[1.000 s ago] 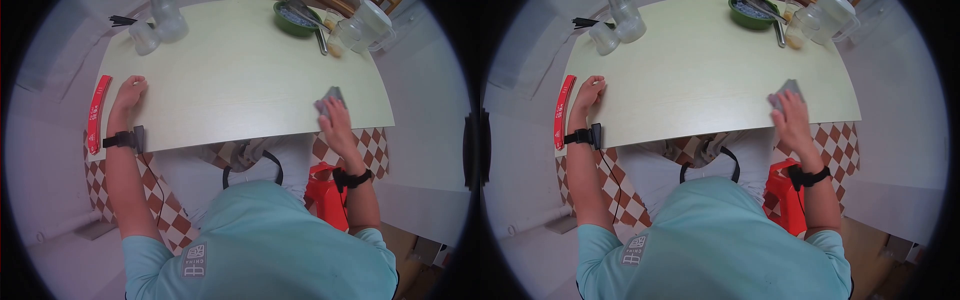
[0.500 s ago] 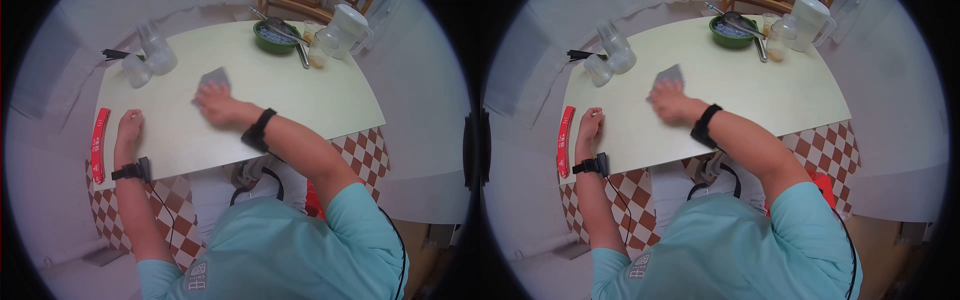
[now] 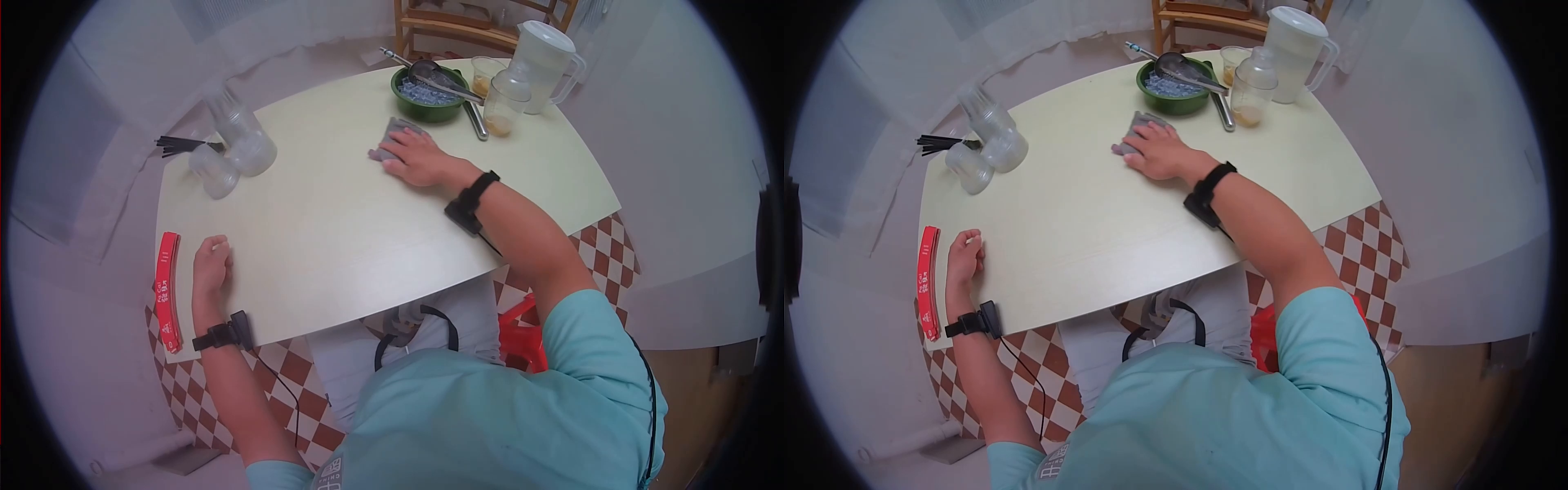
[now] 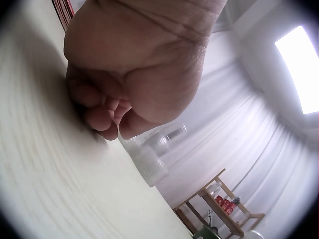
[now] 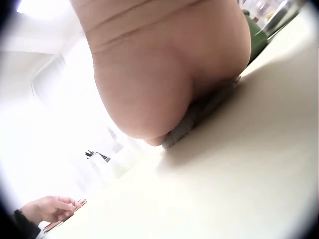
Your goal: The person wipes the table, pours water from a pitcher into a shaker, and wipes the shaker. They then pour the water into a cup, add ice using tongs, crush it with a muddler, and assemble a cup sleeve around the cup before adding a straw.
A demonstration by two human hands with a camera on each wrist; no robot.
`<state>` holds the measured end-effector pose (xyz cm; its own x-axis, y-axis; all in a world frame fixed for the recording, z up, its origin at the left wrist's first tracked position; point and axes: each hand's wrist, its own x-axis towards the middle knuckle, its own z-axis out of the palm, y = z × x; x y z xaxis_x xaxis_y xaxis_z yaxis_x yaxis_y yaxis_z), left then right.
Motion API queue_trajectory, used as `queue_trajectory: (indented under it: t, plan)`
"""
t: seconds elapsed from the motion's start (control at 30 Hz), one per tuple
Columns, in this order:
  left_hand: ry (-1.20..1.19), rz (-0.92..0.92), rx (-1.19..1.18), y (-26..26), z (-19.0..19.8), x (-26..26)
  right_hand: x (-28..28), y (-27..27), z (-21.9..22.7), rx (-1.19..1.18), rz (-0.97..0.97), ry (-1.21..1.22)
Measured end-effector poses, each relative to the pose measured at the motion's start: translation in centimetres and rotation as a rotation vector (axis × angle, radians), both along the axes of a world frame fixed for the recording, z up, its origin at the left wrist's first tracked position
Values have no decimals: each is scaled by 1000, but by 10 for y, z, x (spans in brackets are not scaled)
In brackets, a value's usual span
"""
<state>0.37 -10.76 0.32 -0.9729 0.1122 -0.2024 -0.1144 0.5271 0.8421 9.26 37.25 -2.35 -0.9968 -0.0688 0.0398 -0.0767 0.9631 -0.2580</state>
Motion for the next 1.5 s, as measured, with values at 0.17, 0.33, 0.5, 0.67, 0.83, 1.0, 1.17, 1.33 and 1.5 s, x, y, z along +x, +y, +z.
queue_trajectory:
  t: [0.17,0.33,0.5,0.67,0.83,1.0,1.17,1.33,1.5]
  plan:
    - [12,-40,-18,-3,-7,-5,69,62,11,-47,-75,6]
    - [-3,-137,-199,31,12,-1,86,81,15,-261,-152,-65]
    - [-144,-513,138,159,35,-2,80,72,3,-182,-171,-5]
    - [-298,-421,511,320,24,-23,80,74,-1,-175,-152,-21]
    - [-401,-235,511,437,12,-32,82,70,-2,-150,-197,-33]
    - [-297,-180,448,458,8,-39,83,69,-3,-137,-192,-39]
    - [-236,-159,482,396,3,-44,85,68,1,-163,-191,-60]
    - [-204,-171,493,293,0,-37,60,55,8,-136,-324,-118]
    - [-188,-185,530,227,11,-11,-11,57,9,-152,-469,-119]
